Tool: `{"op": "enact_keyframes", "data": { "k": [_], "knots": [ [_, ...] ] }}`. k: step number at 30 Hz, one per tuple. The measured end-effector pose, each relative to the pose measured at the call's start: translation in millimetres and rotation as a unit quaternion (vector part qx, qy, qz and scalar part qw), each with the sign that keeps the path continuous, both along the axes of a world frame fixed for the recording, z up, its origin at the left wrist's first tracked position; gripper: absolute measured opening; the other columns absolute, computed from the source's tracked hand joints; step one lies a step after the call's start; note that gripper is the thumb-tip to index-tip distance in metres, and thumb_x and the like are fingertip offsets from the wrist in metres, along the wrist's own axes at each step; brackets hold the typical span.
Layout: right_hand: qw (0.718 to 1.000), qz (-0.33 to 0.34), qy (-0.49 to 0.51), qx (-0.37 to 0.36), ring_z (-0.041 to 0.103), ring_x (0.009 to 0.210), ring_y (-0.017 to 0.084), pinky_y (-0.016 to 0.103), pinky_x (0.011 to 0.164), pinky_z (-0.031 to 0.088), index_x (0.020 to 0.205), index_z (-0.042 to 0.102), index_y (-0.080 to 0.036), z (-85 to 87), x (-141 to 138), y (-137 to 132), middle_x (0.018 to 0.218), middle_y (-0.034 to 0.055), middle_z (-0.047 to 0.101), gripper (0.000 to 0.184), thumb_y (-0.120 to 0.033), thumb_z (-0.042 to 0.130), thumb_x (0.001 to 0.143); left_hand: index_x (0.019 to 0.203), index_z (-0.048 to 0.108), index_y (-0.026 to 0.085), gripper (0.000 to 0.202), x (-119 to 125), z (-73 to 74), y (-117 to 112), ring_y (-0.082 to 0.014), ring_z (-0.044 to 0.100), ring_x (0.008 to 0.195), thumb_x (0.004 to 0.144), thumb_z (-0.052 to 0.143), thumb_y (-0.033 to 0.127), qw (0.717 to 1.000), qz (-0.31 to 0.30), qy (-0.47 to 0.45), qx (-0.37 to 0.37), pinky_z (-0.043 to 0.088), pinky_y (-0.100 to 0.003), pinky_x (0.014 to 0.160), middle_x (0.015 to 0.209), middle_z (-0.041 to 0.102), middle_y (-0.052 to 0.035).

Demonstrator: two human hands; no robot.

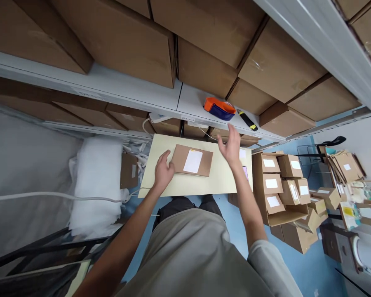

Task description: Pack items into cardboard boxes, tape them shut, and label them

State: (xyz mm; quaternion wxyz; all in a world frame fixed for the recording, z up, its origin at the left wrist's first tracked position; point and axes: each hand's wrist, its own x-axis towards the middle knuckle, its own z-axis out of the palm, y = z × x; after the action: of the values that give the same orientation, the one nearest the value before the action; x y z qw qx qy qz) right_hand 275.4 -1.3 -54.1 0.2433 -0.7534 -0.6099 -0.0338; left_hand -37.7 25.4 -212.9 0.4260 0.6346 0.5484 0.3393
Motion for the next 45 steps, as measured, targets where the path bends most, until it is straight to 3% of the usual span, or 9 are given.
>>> {"op": "enact_keyframes", "data": {
  "k": [4, 7, 10, 15, 20, 23, 34, 41, 45],
  "knots": [
    [0.992, 0.01, -0.101, -0.073, 0.055, 0.156, 0.045, 0.073, 0.13, 0.043, 0.162, 0.05, -0.009, 45.6, 24, 95, 0.163, 0.0329, 0.06, 0.059, -0.045, 0.052, 0.115, 0.155, 0.07, 0.023, 0.061, 32, 59.4, 2, -0.0306, 0.062, 0.156, 0.096, 0.057, 0.014, 0.996, 0.005, -0.059, 0.068, 0.047, -0.051, 0.139, 0.161, 0.068, -0.0137],
    [0.984, 0.008, -0.106, -0.14, 0.064, 0.145, 0.046, 0.071, 0.127, 0.045, 0.148, 0.055, 0.002, 42.6, 37, 137, 0.146, 0.0387, 0.068, 0.053, -0.036, 0.06, 0.112, 0.149, 0.073, 0.023, 0.052, 54, 85.8, -16, -0.0288, 0.068, 0.148, 0.1, 0.057, 0.017, 0.994, 0.024, -0.073, 0.072, 0.053, -0.048, 0.133, 0.154, 0.072, -0.0127],
    [0.99, 0.076, -0.049, -0.104, 0.069, 0.139, 0.044, 0.07, 0.121, 0.051, 0.147, 0.055, 0.0, 27.7, 53, 137, 0.14, 0.0342, 0.071, 0.051, -0.041, 0.055, 0.117, 0.142, 0.075, 0.022, 0.042, 72, 92.2, -49, -0.0273, 0.074, 0.138, 0.103, 0.057, 0.021, 0.994, 0.044, -0.089, 0.051, 0.06, -0.047, 0.125, 0.147, 0.077, -0.0125],
    [0.943, 0.259, 0.206, -0.031, 0.072, 0.135, 0.034, 0.06, 0.116, 0.06, 0.151, 0.054, -0.021, -18.8, 51, 25, 0.146, 0.0181, 0.071, 0.063, -0.072, 0.051, 0.116, 0.136, 0.074, 0.021, 0.032, 104, 79.9, -133, -0.0246, 0.079, 0.127, 0.108, 0.061, 0.029, 0.986, 0.096, -0.135, 0.023, 0.064, -0.045, 0.118, 0.14, 0.081, -0.0126],
    [0.817, 0.234, 0.503, -0.153, 0.076, 0.124, 0.028, 0.045, 0.113, 0.064, 0.134, 0.065, -0.024, -80.4, 16, -142, 0.13, 0.0123, 0.079, 0.066, -0.081, 0.07, 0.102, 0.123, 0.076, 0.022, 0.022, 143, 67.1, -220, -0.0205, 0.081, 0.108, 0.106, 0.071, 0.036, 0.981, 0.143, -0.134, 0.007, 0.068, -0.038, 0.104, 0.12, 0.083, -0.0089],
    [0.772, 0.198, 0.565, -0.213, 0.076, 0.124, 0.028, 0.044, 0.115, 0.063, 0.131, 0.066, -0.025, -101.8, 8, -201, 0.128, 0.0106, 0.08, 0.062, -0.079, 0.073, 0.101, 0.111, 0.074, 0.023, 0.017, 156, 58.8, -256, -0.0196, 0.08, 0.1, 0.105, 0.074, 0.038, 0.981, 0.154, -0.115, -0.02, 0.068, -0.035, 0.096, 0.109, 0.082, -0.0058],
    [0.775, 0.207, 0.554, -0.223, 0.076, 0.123, 0.028, 0.043, 0.112, 0.063, 0.129, 0.063, -0.029, -103.2, 17, -245, 0.124, 0.0087, 0.079, 0.058, -0.08, 0.07, 0.102, 0.118, 0.073, 0.025, 0.026, 149, 58.7, -293, -0.0227, 0.08, 0.109, 0.109, 0.071, 0.049, 0.992, 0.092, -0.076, -0.037, 0.067, -0.038, 0.103, 0.116, 0.084, -0.007],
    [0.844, 0.214, 0.44, -0.218, 0.074, 0.103, 0.026, 0.042, 0.1, 0.063, 0.122, 0.064, -0.028, -96.7, 50, -259, 0.109, 0.0048, 0.078, 0.047, -0.071, 0.072, 0.105, 0.141, 0.071, 0.024, 0.044, 139, 90.9, -261, -0.0227, 0.076, 0.116, 0.108, 0.071, 0.054, 0.986, 0.128, -0.095, 0.05, 0.067, -0.038, 0.102, 0.139, 0.074, -0.0118],
    [0.866, 0.257, 0.362, -0.229, 0.074, 0.102, 0.03, 0.045, 0.098, 0.063, 0.123, 0.065, -0.029, -90.4, 72, -261, 0.111, 0.0073, 0.078, 0.04, -0.066, 0.07, 0.109, 0.133, 0.078, 0.025, 0.044, 131, 113.5, -235, -0.0246, 0.075, 0.117, 0.103, 0.077, 0.058, 0.993, 0.055, -0.086, 0.061, 0.066, -0.042, 0.105, 0.132, 0.074, -0.0091]
  ]
}}
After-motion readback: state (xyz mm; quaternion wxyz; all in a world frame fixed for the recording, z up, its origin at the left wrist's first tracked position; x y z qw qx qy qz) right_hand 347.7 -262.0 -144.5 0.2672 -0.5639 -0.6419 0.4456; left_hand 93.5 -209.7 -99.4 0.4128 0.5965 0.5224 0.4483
